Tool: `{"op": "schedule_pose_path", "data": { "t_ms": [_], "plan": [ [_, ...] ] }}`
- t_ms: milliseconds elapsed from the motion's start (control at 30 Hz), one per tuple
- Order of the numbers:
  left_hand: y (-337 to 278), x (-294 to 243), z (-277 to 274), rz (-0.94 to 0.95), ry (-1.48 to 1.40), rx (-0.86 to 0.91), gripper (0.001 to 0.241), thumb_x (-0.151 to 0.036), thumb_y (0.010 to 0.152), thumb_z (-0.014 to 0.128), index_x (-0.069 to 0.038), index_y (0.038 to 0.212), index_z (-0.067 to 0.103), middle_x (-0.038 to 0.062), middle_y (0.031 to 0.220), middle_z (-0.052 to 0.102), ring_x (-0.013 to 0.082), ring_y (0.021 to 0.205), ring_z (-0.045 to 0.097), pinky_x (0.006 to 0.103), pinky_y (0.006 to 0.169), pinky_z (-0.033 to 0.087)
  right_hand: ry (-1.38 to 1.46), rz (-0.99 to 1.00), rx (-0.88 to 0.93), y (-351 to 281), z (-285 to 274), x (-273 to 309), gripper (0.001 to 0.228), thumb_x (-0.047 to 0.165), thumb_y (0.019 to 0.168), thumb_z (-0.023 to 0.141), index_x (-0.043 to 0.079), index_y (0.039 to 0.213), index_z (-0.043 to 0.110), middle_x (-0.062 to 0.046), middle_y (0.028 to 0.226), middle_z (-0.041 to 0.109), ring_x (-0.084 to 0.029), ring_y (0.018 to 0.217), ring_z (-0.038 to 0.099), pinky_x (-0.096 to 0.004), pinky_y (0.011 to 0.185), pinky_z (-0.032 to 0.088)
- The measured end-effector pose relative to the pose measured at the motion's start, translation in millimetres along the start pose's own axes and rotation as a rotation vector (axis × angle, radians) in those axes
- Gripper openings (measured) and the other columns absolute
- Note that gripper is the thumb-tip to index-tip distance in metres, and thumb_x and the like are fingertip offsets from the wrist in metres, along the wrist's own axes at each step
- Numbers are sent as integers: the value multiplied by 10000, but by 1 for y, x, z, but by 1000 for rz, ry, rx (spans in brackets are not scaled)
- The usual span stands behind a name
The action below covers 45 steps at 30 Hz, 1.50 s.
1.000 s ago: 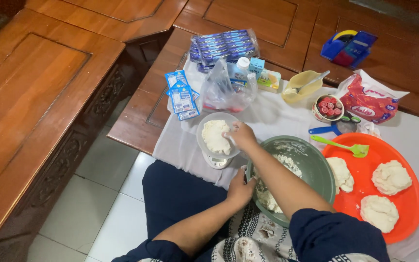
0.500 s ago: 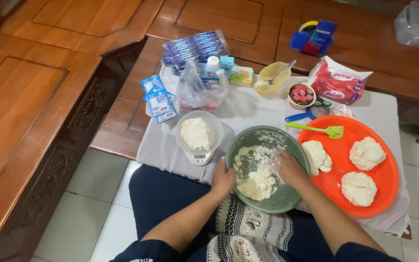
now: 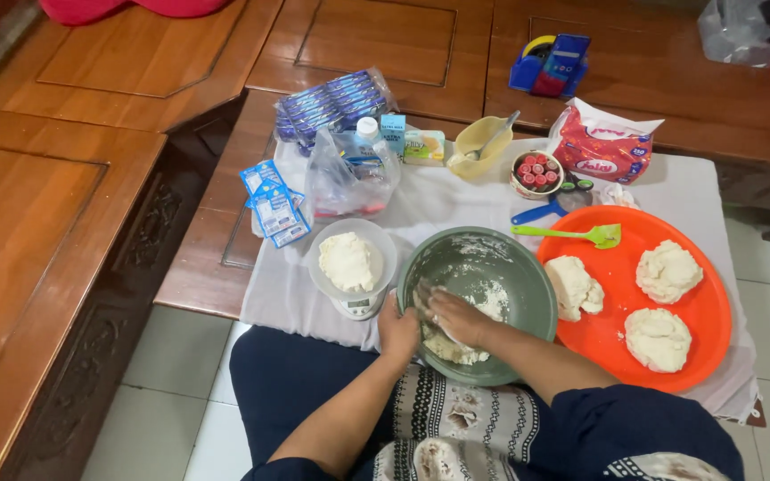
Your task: Kneading dough in a bowl and weighing portions on a digital scale before placing them on a tray.
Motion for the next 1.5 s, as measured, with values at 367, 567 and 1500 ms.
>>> {"op": "schedule_pose_path", "data": {
  "t_ms": [367, 567, 1500],
  "plan": [
    [-4, -40, -4, 284, 861, 237, 774, -366, 914, 596, 87, 1473, 310, 317, 1161, 671, 461, 1121, 671, 572, 932, 551, 469, 712, -334, -27, -31, -145, 315, 247, 912, 587, 132, 1155, 751, -124, 861, 794, -238, 713, 770, -322, 575, 603],
    [58, -23, 25, 492, 1264, 254, 383, -401, 779, 714, -51, 915, 790, 153, 792, 739, 372, 795, 760, 557, 579, 598, 470, 634, -165, -45, -42, -99, 466, 12, 896, 420, 73, 1182, 782, -194, 1218, 760, -383, 1279, 628, -435, 1046, 503],
    [150, -93, 137, 785, 806, 718, 341, -370, 1019, 497, -108, 1098, 702, 159, 1036, 661, 438, 1000, 666, 533, 867, 552, -321, 107, -316, 29, -28, 27, 384, 149, 945, 450, -69, 1035, 752, -325, 892, 729, -475, 829, 742, -545, 605, 603]
  ]
}}
Point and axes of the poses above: each hand's wrist, its own y-axis towards the middle knuckle, its own z-axis out of the palm, x = y × z, the point moved 4 cm from there along y, towards the middle knuckle
